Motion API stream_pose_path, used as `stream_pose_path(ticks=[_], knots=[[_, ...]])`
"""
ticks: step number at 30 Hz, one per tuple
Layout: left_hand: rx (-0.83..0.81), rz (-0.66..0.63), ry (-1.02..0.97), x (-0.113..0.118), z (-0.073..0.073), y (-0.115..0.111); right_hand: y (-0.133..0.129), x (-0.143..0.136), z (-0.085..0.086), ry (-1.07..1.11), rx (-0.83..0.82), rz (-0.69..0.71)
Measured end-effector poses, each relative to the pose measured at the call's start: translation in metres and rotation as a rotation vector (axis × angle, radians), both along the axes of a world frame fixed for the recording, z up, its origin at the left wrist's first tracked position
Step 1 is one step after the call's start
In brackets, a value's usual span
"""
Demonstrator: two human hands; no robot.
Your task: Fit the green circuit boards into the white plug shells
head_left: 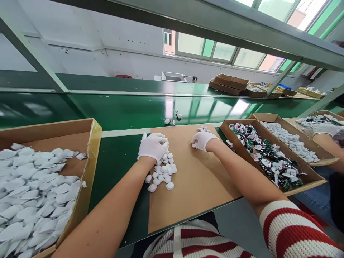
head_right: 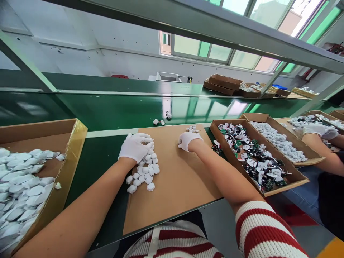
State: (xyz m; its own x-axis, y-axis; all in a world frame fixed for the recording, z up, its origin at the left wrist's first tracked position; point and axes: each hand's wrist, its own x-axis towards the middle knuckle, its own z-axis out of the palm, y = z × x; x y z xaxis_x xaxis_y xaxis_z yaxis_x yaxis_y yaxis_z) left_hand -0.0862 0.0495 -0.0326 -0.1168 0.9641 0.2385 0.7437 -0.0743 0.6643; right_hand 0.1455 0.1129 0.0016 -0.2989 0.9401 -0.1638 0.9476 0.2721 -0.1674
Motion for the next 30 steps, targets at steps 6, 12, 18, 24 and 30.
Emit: stream_pose_path(ticks=[6, 12, 18, 24, 30], knots=[[0.122, 0.009, -0.310, 0.015, 0.015, -0.014, -0.026, -0.002, 0.000, 0.337, -0.058, -0.071], [-0.081, -0.087, -0.563, 0.041, 0.021, -0.033, -0.052, -0.016, -0.014, 1.264, -0.383, -0.268], [0.109, -0.145, -0.172, 0.042, 0.014, -0.033, -0.060, -0.015, -0.019, 1.581, -0.689, -0.187], [0.073, -0.167, -0.095, 0.050, 0.015, -0.040, -0.065, -0.014, -0.016, 1.453, -0.619, -0.167], [-0.039, -0.164, -0.421, 0.051, 0.023, -0.042, -0.060, -0.005, -0.012, 1.341, -0.545, -0.196]])
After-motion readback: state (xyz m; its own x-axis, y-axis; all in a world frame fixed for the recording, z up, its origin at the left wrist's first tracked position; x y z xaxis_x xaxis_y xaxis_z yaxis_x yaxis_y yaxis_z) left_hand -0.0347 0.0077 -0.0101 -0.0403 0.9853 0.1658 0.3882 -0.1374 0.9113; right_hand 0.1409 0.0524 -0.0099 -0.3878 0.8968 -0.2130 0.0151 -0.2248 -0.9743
